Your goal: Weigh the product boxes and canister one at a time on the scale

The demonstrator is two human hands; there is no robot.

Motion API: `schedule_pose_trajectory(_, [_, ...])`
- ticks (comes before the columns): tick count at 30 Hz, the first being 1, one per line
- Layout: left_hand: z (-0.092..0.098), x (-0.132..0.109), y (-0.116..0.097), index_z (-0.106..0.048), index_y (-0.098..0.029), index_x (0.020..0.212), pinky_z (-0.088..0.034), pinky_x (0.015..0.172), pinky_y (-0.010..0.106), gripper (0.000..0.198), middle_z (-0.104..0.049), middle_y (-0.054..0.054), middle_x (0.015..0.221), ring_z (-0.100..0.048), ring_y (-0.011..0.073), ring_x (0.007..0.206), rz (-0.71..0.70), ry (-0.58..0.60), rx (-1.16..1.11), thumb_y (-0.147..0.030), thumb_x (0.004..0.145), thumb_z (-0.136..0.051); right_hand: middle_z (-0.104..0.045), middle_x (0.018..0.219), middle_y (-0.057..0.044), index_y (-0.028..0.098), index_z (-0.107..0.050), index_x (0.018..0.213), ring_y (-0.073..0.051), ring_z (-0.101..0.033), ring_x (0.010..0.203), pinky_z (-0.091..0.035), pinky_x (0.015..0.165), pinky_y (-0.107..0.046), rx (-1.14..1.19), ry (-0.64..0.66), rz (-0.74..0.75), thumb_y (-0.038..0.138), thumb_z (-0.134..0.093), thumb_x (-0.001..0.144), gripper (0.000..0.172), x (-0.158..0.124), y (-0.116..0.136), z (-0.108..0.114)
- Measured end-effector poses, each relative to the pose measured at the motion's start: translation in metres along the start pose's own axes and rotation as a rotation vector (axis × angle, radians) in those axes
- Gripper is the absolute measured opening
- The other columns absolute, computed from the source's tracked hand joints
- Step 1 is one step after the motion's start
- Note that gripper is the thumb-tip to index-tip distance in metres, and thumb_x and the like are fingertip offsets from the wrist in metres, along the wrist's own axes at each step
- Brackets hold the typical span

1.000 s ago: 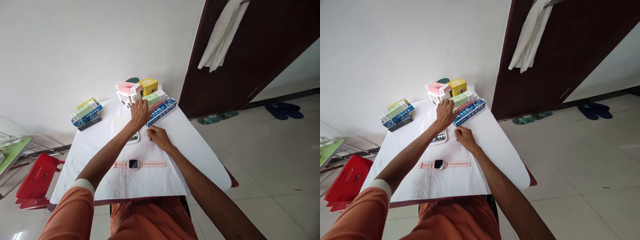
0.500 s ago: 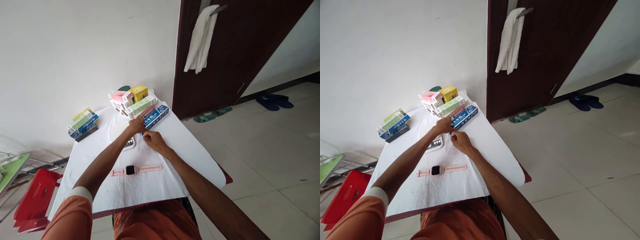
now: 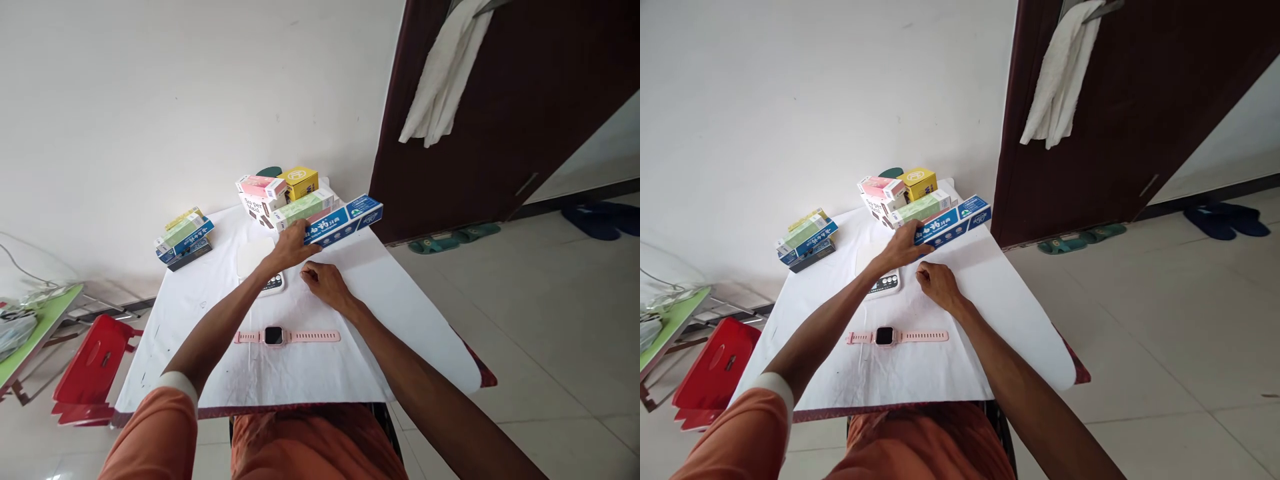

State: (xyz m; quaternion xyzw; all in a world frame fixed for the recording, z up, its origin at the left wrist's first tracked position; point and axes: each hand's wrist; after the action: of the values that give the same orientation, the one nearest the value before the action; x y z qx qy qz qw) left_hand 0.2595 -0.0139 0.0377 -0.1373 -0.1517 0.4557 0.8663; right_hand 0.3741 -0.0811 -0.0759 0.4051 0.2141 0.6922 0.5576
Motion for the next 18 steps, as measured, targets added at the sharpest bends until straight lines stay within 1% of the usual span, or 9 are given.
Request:
schedule_pose_trajectory(2, [0.025, -0.021, 0.013, -0.056, -0.02, 0.126, -0.051, 0.1, 0.039, 0.049, -0.069, 0.009, 0.127, -0.064, 0.0254, 0.114, -0.04, -0.051, -0.032, -0.035, 0.083, -0.075, -0.074, 0.072, -0.001, 0.023, -0.066, 0.075, -0.018, -0.064, 0.065, -0.042, 0.068, -0.028, 0.004, 0.008, -0.007, 0.02, -0.056, 0.088, 0.016, -0.001, 0.001, 0.001])
schedule_pose_trajectory(4, [0.048, -0.042, 0.033, -0.056, -0.023, 0.129, -0.05, 0.102, 0.039, 0.051, -0.068, 0.007, 0.129, -0.064, 0.0252, 0.115, -0.041, -0.071, -0.043, -0.034, 0.082, -0.074, -0.074, 0.072, -0.002, 0.022, -0.068, 0.077, -0.019, -0.065, 0.066, -0.042, 0.068, -0.029, 0.005, 0.007, -0.015, 0.022, -0.057, 0.087, 0.015, -0.002, 0.002, 0.001])
schedule_pose_trajectory(6, [0.065, -0.062, 0.057, -0.058, -0.024, 0.128, -0.05, 0.101, 0.04, 0.051, -0.068, 0.007, 0.129, -0.064, 0.0259, 0.115, -0.016, -0.056, -0.022, -0.033, 0.081, -0.074, -0.073, 0.072, -0.003, 0.022, -0.069, 0.077, -0.02, -0.065, 0.067, -0.043, 0.068, -0.029, 0.015, -0.001, -0.021, 0.023, -0.057, 0.087, 0.016, -0.002, 0.002, 0.001])
schedule_pose_trajectory(7, [0.07, -0.07, 0.069, -0.058, -0.023, 0.127, -0.05, 0.101, 0.041, 0.05, -0.068, 0.007, 0.127, -0.064, 0.0266, 0.114, 0.004, -0.042, -0.002, -0.033, 0.08, -0.074, -0.073, 0.072, -0.003, 0.021, -0.069, 0.078, -0.02, -0.066, 0.068, -0.043, 0.068, -0.029, 0.024, -0.006, -0.023, 0.024, -0.056, 0.087, 0.016, -0.002, 0.002, 0.001])
schedule_pose_trajectory(9, [0.074, -0.084, 0.094, -0.06, -0.022, 0.125, -0.05, 0.1, 0.043, 0.048, -0.068, 0.008, 0.125, -0.064, 0.0282, 0.112, 0.051, -0.007, 0.046, -0.033, 0.08, -0.073, -0.073, 0.071, -0.003, 0.021, -0.069, 0.078, -0.019, -0.065, 0.067, -0.044, 0.068, -0.029, 0.04, -0.015, -0.019, 0.027, -0.056, 0.088, 0.017, -0.002, 0.002, 0.001])
schedule_pose_trajectory(13, [0.067, -0.101, 0.134, -0.06, -0.021, 0.125, -0.05, 0.099, 0.044, 0.049, -0.069, 0.009, 0.124, -0.065, 0.0294, 0.111, 0.134, 0.048, 0.092, -0.033, 0.079, -0.072, -0.07, 0.068, -0.001, 0.022, -0.067, 0.076, -0.018, -0.062, 0.063, -0.044, 0.066, -0.028, 0.041, -0.035, -0.008, 0.031, -0.056, 0.088, 0.018, -0.003, 0.002, 0.002])
schedule_pose_trajectory(15, [0.062, -0.104, 0.148, -0.06, -0.02, 0.126, -0.05, 0.099, 0.044, 0.051, -0.069, 0.01, 0.125, -0.066, 0.0296, 0.112, 0.15, 0.059, 0.08, -0.034, 0.078, -0.072, -0.068, 0.066, -0.001, 0.022, -0.065, 0.074, -0.018, -0.06, 0.062, -0.044, 0.065, -0.028, 0.048, -0.045, -0.012, 0.033, -0.056, 0.087, 0.019, -0.003, 0.002, 0.003])
schedule_pose_trajectory(18, [0.059, -0.103, 0.159, -0.059, -0.021, 0.128, -0.049, 0.101, 0.045, 0.054, -0.068, 0.011, 0.128, -0.065, 0.0303, 0.114, 0.155, 0.052, 0.069, -0.034, 0.078, -0.072, -0.065, 0.064, -0.001, 0.023, -0.064, 0.073, -0.017, -0.058, 0.061, -0.044, 0.065, -0.028, 0.071, -0.04, -0.027, 0.036, -0.055, 0.087, 0.021, -0.003, 0.004, 0.004])
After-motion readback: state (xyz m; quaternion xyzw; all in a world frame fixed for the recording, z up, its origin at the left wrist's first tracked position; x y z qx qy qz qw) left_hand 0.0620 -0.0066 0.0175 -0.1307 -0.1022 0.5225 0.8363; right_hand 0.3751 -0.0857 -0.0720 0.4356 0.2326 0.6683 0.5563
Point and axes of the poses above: each hand's wrist, its own x-axis towards the middle knuckle, its own z-axis out of the back of the hand, y = z × x
